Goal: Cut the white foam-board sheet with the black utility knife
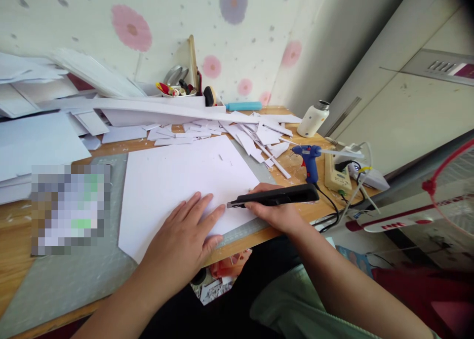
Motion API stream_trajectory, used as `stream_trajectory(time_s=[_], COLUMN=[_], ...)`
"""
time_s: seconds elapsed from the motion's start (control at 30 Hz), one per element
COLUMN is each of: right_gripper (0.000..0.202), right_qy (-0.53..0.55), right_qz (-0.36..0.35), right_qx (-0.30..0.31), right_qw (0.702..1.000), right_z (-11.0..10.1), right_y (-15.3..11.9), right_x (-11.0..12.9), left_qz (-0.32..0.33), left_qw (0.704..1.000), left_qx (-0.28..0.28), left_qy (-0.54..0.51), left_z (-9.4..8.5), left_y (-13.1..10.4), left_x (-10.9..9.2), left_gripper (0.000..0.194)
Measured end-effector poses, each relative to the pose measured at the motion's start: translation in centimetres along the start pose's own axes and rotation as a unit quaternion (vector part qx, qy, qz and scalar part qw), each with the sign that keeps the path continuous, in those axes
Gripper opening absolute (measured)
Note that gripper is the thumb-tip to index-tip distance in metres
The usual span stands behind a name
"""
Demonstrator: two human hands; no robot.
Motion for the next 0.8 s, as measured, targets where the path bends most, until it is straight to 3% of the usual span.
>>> stream_trajectory(time_s=[0.37, 0.6, 0.8], right_gripper=[0.018, 0.02, 0.019], right_qy=[0.001, 0.065, 0.059], right_qz=[0.012, 0.054, 0.025], right_qx=[0.027, 0.016, 0.036], right_qw=[1.0, 0.996, 0.997], right_z=[-1.0, -1.4, -0.7], right_y=[0.1, 0.3, 0.3], right_x=[-0.3, -1.9, -0.9], left_qz=[0.008, 0.007, 0.009], left_qw=[1.0, 1.0, 1.0], left_qx=[-0.011, -0.005, -0.014], left_qy=[0.005, 0.0, 0.007], left_z=[-0.2, -0.2, -0.6], left_y=[0.1, 0.2, 0.2], left_x=[0.0, 0.1, -0.1], left_gripper=[0.051, 0.051, 0.051])
Point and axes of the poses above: each hand's wrist, its own y-axis towards the middle knuckle, its own z-axis out of the palm, x = y × z, the point moved 9 cm from there along y, towards the middle knuckle, and after that the axes turned 3 degrees about -x, right-handed, at the moved point
